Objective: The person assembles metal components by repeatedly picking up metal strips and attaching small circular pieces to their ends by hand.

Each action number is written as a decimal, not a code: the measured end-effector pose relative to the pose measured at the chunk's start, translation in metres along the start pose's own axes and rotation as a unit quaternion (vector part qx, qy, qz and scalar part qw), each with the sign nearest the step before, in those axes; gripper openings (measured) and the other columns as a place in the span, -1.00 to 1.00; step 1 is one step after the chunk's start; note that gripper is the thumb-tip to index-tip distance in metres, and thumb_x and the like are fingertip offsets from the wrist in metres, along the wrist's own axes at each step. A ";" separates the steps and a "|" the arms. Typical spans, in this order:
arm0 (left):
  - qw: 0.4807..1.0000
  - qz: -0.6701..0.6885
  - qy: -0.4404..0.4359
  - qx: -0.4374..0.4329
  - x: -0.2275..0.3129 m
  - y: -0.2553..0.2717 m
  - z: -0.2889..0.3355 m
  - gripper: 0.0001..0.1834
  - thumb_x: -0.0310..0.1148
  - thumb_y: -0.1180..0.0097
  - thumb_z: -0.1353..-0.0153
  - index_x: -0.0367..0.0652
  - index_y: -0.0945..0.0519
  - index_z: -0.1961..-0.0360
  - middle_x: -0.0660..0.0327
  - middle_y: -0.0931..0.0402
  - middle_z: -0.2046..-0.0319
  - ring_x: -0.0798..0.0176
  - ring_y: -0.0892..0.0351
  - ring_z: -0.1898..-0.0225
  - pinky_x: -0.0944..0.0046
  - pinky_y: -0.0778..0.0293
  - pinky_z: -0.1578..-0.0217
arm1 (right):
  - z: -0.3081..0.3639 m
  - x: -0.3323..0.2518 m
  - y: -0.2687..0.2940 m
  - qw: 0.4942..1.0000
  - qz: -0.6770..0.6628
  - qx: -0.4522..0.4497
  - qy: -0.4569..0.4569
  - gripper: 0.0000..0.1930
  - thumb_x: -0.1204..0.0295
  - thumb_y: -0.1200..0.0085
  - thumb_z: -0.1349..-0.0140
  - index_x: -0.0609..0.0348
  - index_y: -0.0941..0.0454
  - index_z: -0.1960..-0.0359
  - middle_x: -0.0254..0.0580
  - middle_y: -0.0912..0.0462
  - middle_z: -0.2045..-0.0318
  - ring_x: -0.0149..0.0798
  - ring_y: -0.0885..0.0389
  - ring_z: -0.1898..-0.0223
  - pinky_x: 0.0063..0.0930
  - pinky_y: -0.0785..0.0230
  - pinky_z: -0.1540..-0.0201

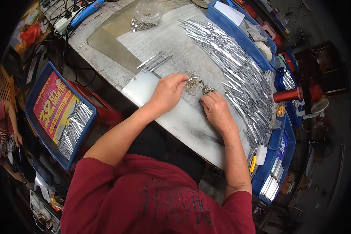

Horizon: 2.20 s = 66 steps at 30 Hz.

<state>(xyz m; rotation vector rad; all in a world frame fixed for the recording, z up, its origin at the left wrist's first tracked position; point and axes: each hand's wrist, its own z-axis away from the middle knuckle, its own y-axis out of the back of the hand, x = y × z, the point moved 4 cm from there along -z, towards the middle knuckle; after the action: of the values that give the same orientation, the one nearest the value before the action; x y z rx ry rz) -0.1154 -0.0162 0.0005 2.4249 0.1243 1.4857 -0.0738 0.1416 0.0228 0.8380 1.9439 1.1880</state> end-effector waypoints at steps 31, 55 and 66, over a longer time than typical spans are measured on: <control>0.996 0.087 0.000 -0.020 0.017 -0.011 0.007 -0.85 -0.48 0.01 -0.11 -0.33 -0.49 0.31 0.23 -0.44 0.53 0.40 -0.38 0.52 0.43 -0.32 0.50 | 0.015 -0.013 0.002 0.882 -0.337 0.107 -0.310 -0.83 0.43 0.08 -0.12 0.34 -0.37 0.45 -0.21 -0.38 0.61 -0.41 -0.31 0.52 -0.51 -0.20 0.44; 0.905 0.334 0.226 -0.137 0.023 -0.035 0.041 -0.90 -0.47 0.08 -0.17 -0.25 -0.46 0.33 0.38 -0.35 0.61 0.57 -0.26 0.62 0.57 -0.23 0.60 | 0.025 -0.028 0.003 0.837 -0.432 0.152 -0.298 -0.86 0.47 0.12 -0.15 0.34 -0.36 0.45 -0.35 -0.38 0.57 -0.55 -0.26 0.48 -0.62 -0.18 0.44; 0.966 0.214 0.126 -0.068 0.024 -0.035 0.047 -0.84 -0.45 0.05 -0.16 -0.29 -0.48 0.28 0.35 -0.41 0.55 0.57 -0.30 0.56 0.57 -0.27 0.57 | 0.029 -0.029 0.001 0.886 -0.308 0.198 -0.286 -0.86 0.47 0.07 -0.12 0.33 -0.36 0.48 -0.13 -0.42 0.60 -0.35 -0.36 0.56 -0.47 -0.22 0.49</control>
<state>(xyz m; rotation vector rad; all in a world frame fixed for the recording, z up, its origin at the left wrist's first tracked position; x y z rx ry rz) -0.0597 0.0127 -0.0089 2.2328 -0.4626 1.9087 -0.0335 0.1317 0.0202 0.5919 1.7492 0.1338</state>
